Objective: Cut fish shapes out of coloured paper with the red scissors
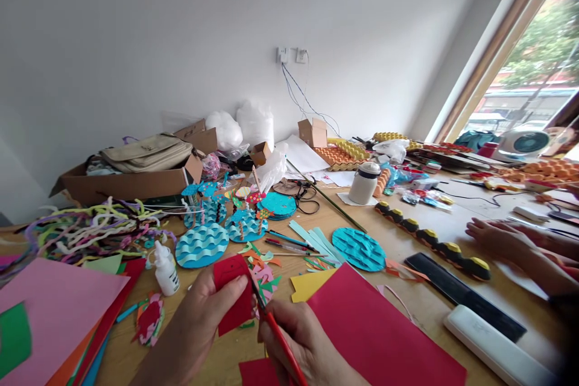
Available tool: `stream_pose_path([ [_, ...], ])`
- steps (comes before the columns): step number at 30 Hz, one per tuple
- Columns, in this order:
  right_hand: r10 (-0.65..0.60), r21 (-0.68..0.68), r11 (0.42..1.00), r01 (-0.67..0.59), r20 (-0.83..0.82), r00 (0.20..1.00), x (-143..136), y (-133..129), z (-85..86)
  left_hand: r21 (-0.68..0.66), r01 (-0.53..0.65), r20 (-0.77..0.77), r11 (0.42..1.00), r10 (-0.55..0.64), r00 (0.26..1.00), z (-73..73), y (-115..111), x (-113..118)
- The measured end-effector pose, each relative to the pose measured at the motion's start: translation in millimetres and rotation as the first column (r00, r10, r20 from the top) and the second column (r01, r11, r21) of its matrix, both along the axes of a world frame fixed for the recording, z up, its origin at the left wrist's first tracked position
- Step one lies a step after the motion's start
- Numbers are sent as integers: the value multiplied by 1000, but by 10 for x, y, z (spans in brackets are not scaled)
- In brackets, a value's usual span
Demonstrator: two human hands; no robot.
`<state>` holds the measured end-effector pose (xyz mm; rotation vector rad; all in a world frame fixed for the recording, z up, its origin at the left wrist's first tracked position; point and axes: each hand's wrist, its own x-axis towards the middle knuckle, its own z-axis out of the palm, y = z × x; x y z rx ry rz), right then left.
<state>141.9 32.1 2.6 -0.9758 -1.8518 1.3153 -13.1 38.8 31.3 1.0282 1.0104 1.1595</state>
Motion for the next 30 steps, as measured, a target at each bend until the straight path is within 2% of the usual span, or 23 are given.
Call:
stream_pose_path([
  [4,13,-4,1000,-13,10,1000,14,3,17,-27,35,35,999,-34,999,25,-14,-5],
  [15,38,-15,999,-37,45,998,57,3,13,-89,115,6,989,-115,993,57,17,-75],
  [20,52,-17,999,-51,94,994,81,1,12,-125,90,-47,988,-97,994,96,15,-101],
  [30,47,20,999,-50,123,991,85,10,8,-127,61,-71,990,-71,995,69,39,-136],
])
